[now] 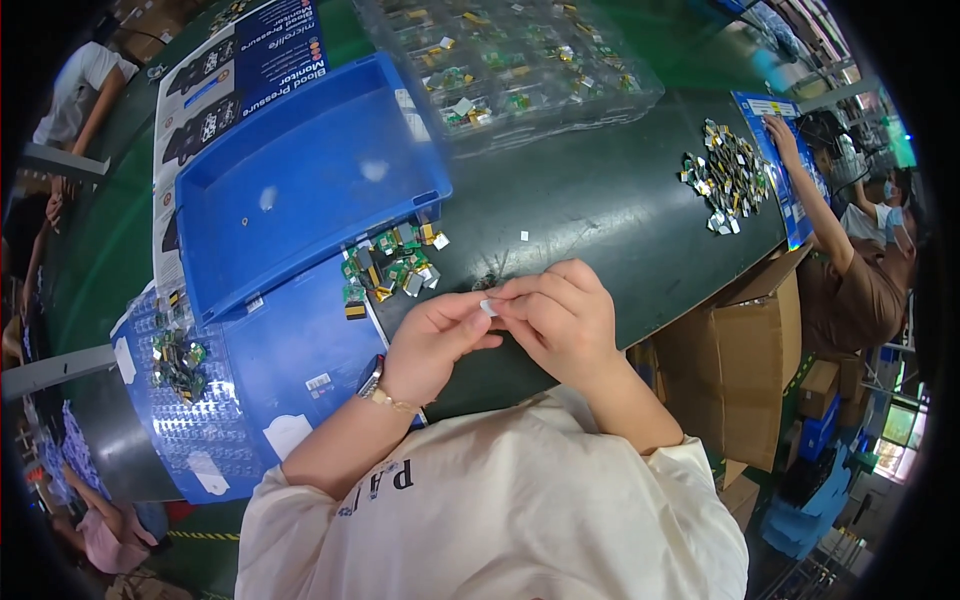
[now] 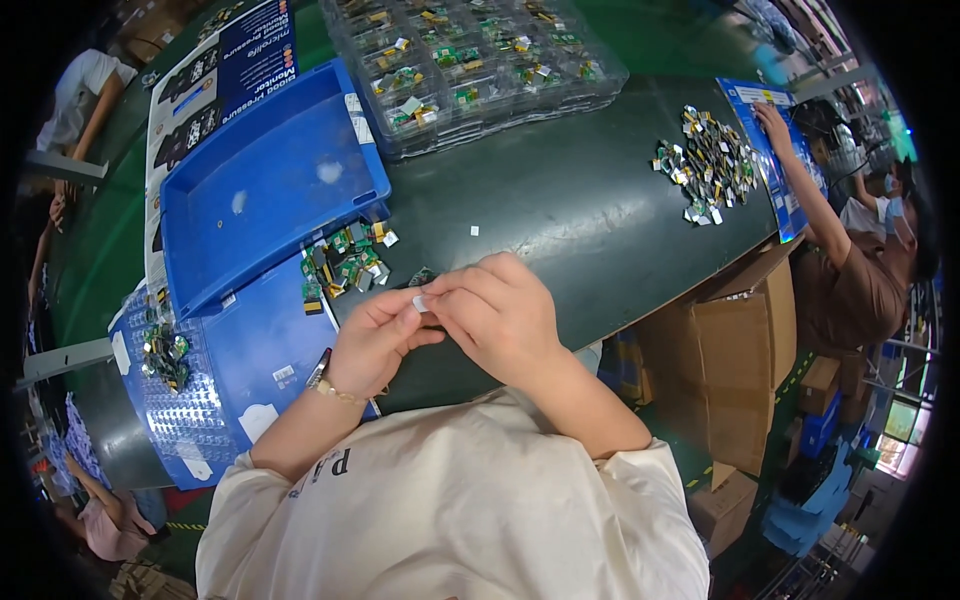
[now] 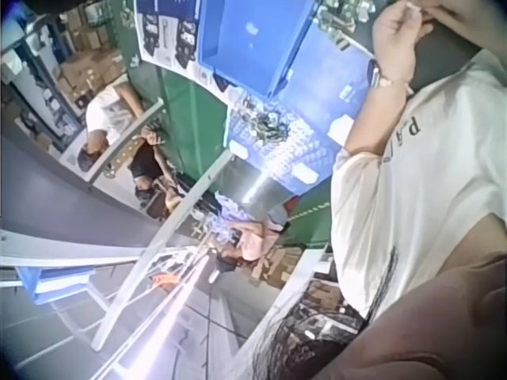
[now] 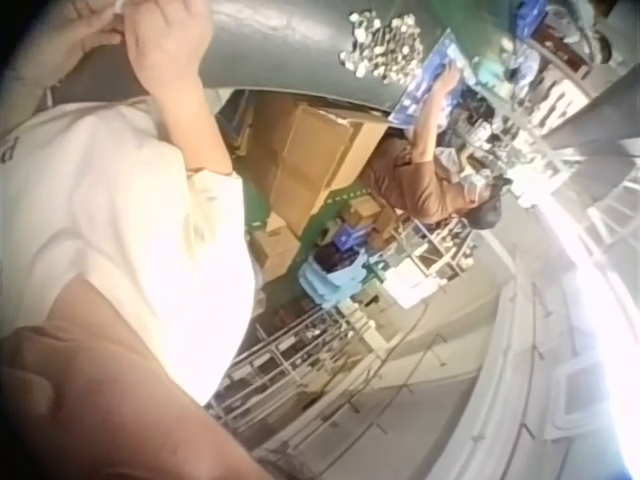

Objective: Assembling electronic components onto small circuit boards.

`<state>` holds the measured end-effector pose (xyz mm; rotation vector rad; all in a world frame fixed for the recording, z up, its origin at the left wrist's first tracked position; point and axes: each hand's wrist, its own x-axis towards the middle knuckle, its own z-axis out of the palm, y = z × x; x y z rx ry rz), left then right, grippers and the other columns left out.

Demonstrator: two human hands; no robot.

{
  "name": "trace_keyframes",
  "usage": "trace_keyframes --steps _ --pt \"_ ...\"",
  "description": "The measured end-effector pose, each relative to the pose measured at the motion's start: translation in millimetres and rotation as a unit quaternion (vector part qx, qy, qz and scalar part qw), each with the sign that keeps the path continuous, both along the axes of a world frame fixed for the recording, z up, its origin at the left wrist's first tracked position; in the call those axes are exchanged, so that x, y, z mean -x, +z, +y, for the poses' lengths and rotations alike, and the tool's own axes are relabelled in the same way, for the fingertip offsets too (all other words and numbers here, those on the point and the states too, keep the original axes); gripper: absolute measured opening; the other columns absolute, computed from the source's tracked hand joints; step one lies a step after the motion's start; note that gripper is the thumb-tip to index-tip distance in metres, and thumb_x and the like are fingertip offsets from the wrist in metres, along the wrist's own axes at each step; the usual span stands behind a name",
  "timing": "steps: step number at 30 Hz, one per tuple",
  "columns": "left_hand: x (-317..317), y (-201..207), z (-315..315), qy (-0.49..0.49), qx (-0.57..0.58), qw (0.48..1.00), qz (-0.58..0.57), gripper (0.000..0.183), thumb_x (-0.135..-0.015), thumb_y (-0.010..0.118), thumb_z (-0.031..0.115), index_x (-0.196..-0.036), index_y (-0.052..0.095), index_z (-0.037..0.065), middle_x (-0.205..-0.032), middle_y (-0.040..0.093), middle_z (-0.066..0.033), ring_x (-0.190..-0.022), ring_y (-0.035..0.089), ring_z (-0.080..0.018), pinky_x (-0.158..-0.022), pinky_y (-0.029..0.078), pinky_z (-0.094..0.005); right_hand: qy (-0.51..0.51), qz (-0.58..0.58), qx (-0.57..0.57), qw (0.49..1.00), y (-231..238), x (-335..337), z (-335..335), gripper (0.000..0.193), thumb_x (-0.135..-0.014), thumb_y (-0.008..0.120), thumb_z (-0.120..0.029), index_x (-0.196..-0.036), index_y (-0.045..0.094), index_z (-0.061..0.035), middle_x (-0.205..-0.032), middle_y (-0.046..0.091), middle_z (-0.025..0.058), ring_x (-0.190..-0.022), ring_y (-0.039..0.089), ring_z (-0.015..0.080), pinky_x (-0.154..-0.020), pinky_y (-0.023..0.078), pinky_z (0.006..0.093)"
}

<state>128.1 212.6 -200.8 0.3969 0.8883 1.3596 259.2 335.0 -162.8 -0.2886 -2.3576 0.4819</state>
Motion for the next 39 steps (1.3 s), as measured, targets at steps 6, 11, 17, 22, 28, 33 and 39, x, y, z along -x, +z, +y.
trace_keyframes --steps 6,11,17,22,28,33,39 --pt "1 7 5 0.090 0.004 0.996 0.013 0.033 -0.090 0.054 0.007 -0.123 0.053 0.002 -0.111 0.061 -0.0051 -0.100 0.057 -0.0117 -0.084 0.049 -0.0251 0.067 -0.022 0.093 0.993 0 -2 4 0.029 -0.065 0.065 0.001 -0.091 0.067 -0.0084 -0.099 0.065 0.0017 -0.074 0.053 0.0197 -0.070 0.042 0.0311" --pt "1 3 4 0.095 -0.034 0.994 0.039 0.034 -0.089 0.056 0.005 -0.123 0.053 0.002 -0.109 0.062 -0.0054 -0.098 0.058 -0.0115 -0.082 0.049 -0.0249 0.131 -0.049 0.226 0.964 3 -10 9 0.035 -0.069 0.056 0.003 -0.101 0.066 -0.0057 -0.107 0.063 0.0057 -0.083 0.054 0.0214 -0.079 0.040 0.0340" --pt "4 5 2 0.182 -0.023 0.983 0.006 0.032 -0.089 0.056 0.007 -0.121 0.054 0.001 -0.106 0.063 -0.0073 -0.096 0.060 -0.0131 -0.078 0.048 -0.0240 0.224 -0.106 0.160 0.955 38 24 39 0.032 -0.075 0.056 -0.003 -0.105 0.066 -0.0044 -0.111 0.061 0.0079 -0.094 0.053 0.0232 -0.086 0.037 0.0353" --pt "5 9 4 0.157 -0.005 0.987 0.021 0.031 -0.089 0.056 0.007 -0.119 0.054 0.001 -0.103 0.064 -0.0078 -0.092 0.061 -0.0139 -0.075 0.047 -0.0241 0.168 -0.035 0.093 0.981 34 94 42 0.042 -0.080 0.059 -0.016 -0.120 0.056 -0.0032 -0.116 0.060 0.0100 -0.111 0.049 0.0309 -0.098 0.032 0.0463" --pt "-3 2 1 0.080 -0.031 0.994 0.062 0.026 -0.087 0.057 0.003 -0.113 0.056 0.000 -0.098 0.062 -0.0045 -0.088 0.059 -0.0100 -0.074 0.046 -0.0223 0.079 -0.099 0.052 0.991 41 81 23 0.042 -0.084 0.055 -0.021 -0.121 0.054 -0.0014 -0.112 0.061 0.0115 -0.111 0.050 0.0312 -0.096 0.035 0.0416" --pt "0 3 -4 -0.024 -0.128 0.991 0.035 0.023 -0.088 0.054 0.002 -0.110 0.056 -0.002 -0.092 0.060 -0.0028 -0.086 0.058 -0.0091 -0.077 0.048 -0.0239 0.235 -0.217 0.218 0.922 28 30 31 0.033 -0.084 0.054 -0.022 -0.107 0.062 0.0008 -0.104 0.062 0.0118 -0.093 0.057 0.0304 -0.086 0.041 0.0391" --pt "-2 14 0 -0.040 -0.097 0.994 0.034 0.029 -0.090 0.051 0.002 -0.119 0.054 -0.002 -0.091 0.061 -0.0043 -0.086 0.060 -0.0121 -0.079 0.049 -0.0266 0.213 -0.178 0.413 0.867 20 -9 34 0.032 -0.093 0.046 -0.025 -0.104 0.062 0.0009 -0.088 0.062 0.0099 -0.083 0.058 0.0217 -0.074 0.045 0.0317"
